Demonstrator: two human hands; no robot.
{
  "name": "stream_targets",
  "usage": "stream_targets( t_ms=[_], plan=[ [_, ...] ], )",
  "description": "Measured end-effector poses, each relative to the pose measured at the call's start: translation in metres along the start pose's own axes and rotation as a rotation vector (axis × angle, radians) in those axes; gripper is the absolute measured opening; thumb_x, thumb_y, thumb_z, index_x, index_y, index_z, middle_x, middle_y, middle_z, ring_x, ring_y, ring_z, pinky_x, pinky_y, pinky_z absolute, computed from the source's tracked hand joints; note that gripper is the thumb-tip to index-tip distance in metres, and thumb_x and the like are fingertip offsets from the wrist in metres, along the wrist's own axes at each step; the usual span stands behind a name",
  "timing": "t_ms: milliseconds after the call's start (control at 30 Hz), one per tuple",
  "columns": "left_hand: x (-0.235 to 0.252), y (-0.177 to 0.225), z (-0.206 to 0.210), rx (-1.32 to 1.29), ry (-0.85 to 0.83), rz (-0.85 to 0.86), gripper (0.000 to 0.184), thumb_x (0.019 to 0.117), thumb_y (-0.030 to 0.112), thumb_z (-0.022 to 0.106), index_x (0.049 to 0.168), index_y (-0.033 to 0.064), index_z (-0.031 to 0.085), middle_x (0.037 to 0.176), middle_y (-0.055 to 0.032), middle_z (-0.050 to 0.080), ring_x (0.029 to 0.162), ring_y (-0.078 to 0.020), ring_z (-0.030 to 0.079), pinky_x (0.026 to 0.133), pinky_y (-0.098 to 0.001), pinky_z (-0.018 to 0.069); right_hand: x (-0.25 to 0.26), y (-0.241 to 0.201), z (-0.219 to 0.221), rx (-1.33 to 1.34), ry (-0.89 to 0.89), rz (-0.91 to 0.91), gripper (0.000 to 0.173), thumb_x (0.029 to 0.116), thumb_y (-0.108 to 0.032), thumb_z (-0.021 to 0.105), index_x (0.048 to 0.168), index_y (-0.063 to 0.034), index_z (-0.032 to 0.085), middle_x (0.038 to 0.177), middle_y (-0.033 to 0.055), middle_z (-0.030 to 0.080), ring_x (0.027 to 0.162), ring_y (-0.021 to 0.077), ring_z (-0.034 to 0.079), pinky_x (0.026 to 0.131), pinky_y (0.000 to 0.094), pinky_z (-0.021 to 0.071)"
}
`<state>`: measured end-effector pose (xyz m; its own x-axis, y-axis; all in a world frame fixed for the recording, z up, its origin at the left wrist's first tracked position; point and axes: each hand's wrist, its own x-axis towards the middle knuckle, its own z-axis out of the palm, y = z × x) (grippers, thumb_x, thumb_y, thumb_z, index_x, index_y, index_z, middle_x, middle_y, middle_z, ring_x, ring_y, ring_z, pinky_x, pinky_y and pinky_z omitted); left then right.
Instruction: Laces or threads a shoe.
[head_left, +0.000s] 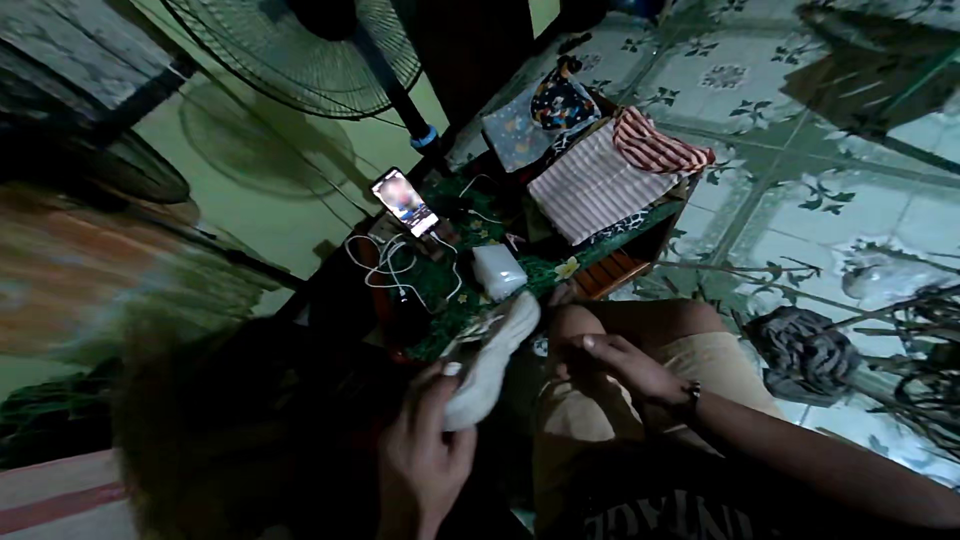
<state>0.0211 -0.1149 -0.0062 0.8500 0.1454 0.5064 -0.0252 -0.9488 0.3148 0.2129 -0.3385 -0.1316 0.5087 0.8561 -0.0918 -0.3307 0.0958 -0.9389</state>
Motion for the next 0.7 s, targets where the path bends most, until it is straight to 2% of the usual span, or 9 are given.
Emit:
stream_targets(
  t_ms=[67,133,200,300,400,500,567,633,700],
  plan=[
    [-0.01,0.017,0.04,-0.139,0.058,0.072,0.025,0.0957,0.017,0.067,0.119,0.0082,0.064,0.131,-0.017,0.066,0.119,-0.0228,0.067,0.095,-0.036,0.0598,-0.013,-0.008,-0.003,0.144,0.029,0.084,0.069,0.108,-0.054,0.028,0.144,0.0014,0.046,0.117,0.013,0.072,0.105,0.0232,0.071,0.096,0.041,0.0578],
    [-0.025,0.03,0.079,-0.24,0.137,0.144,0.019,0.0962,0.013,0.067,0.114,0.0073,0.067,0.132,-0.0172,0.066,0.119,-0.0241,0.068,0.097,-0.0376,0.06,-0.024,-0.014,-0.007,0.243,0.047,0.156,0.068,0.1064,-0.059,0.023,0.148,-0.0065,0.038,0.119,0.01,0.071,0.106,0.0225,0.071,0.092,0.0406,0.0587],
    [-0.042,0.037,0.108,-0.24,0.146,0.215,0.017,0.101,0.02,0.061,0.113,0.0101,0.068,0.134,-0.0139,0.066,0.117,-0.0207,0.068,0.096,-0.0343,0.0592,-0.033,-0.016,-0.011,0.357,0.094,0.19,0.059,0.1082,-0.053,0.026,0.146,-0.0101,0.041,0.122,0.0102,0.069,0.107,0.024,0.07,0.089,0.0432,0.0608],
    [-0.066,0.042,0.132,-0.28,0.06,0.222,0.019,0.1025,0.021,0.06,0.117,0.0142,0.069,0.136,-0.0146,0.065,0.121,-0.0229,0.067,0.099,-0.0352,0.0578,-0.036,-0.007,-0.016,0.425,0.191,0.198,0.043,0.1111,-0.037,0.032,0.14,-0.0087,0.047,0.116,0.0092,0.07,0.098,0.0194,0.071,0.081,0.0365,0.0615],
    [-0.079,0.049,0.134,-0.244,-0.069,0.156,0.023,0.0974,0.014,0.065,0.118,0.0229,0.07,0.137,-0.0121,0.063,0.125,-0.0222,0.063,0.103,-0.0339,0.0541,-0.033,0.005,-0.021,0.382,0.197,0.184,0.043,0.109,-0.034,0.038,0.144,-0.0093,0.04,0.116,0.0082,0.07,0.101,0.0177,0.07,0.085,0.0357,0.0603],
    [-0.088,0.049,0.132,-0.217,-0.17,0.084,0.029,0.0944,0.013,0.066,0.117,0.0297,0.072,0.133,-0.0093,0.064,0.122,-0.0231,0.062,0.102,-0.0365,0.0525,-0.025,0.015,-0.023,0.253,0.178,0.193,0.048,0.11,-0.031,0.041,0.153,-0.0111,0.035,0.121,0.0099,0.069,0.103,0.0182,0.07,0.088,0.0369,0.06],
    [-0.096,0.046,0.132,-0.217,-0.206,0.061,0.027,0.0947,0.017,0.067,0.116,0.033,0.073,0.125,-0.0086,0.067,0.116,-0.024,0.064,0.097,-0.0391,0.0542,-0.02,0.016,-0.024,0.077,0.165,0.254,0.047,0.1089,-0.031,0.048,0.151,-0.0111,0.04,0.112,0.0082,0.07,0.09,0.015,0.071,0.077,0.0323,0.0617],
    [-0.097,0.045,0.127,-0.239,-0.269,0.058,0.029,0.0935,0.016,0.068,0.117,0.0311,0.075,0.118,-0.0101,0.07,0.107,-0.0263,0.068,0.09,-0.0428,0.057,-0.016,0.02,-0.025,-0.02,0.154,0.292,0.048,0.1064,-0.031,0.055,0.148,-0.0109,0.044,0.104,0.0085,0.07,0.077,0.0144,0.071,0.067,0.0302,0.0617],
    [-0.095,0.043,0.122,-0.252,-0.346,0.087,0.035,0.0933,0.016,0.069,0.126,0.0279,0.072,0.118,-0.0108,0.07,0.104,-0.0258,0.069,0.087,-0.0418,0.0585,-0.015,0.023,-0.025,-0.029,0.164,0.291,0.048,0.1049,-0.029,0.059,0.148,-0.0125,0.044,0.103,0.0091,0.07,0.073,0.0142,0.07,0.064,0.0292,0.0608]
  ],
)
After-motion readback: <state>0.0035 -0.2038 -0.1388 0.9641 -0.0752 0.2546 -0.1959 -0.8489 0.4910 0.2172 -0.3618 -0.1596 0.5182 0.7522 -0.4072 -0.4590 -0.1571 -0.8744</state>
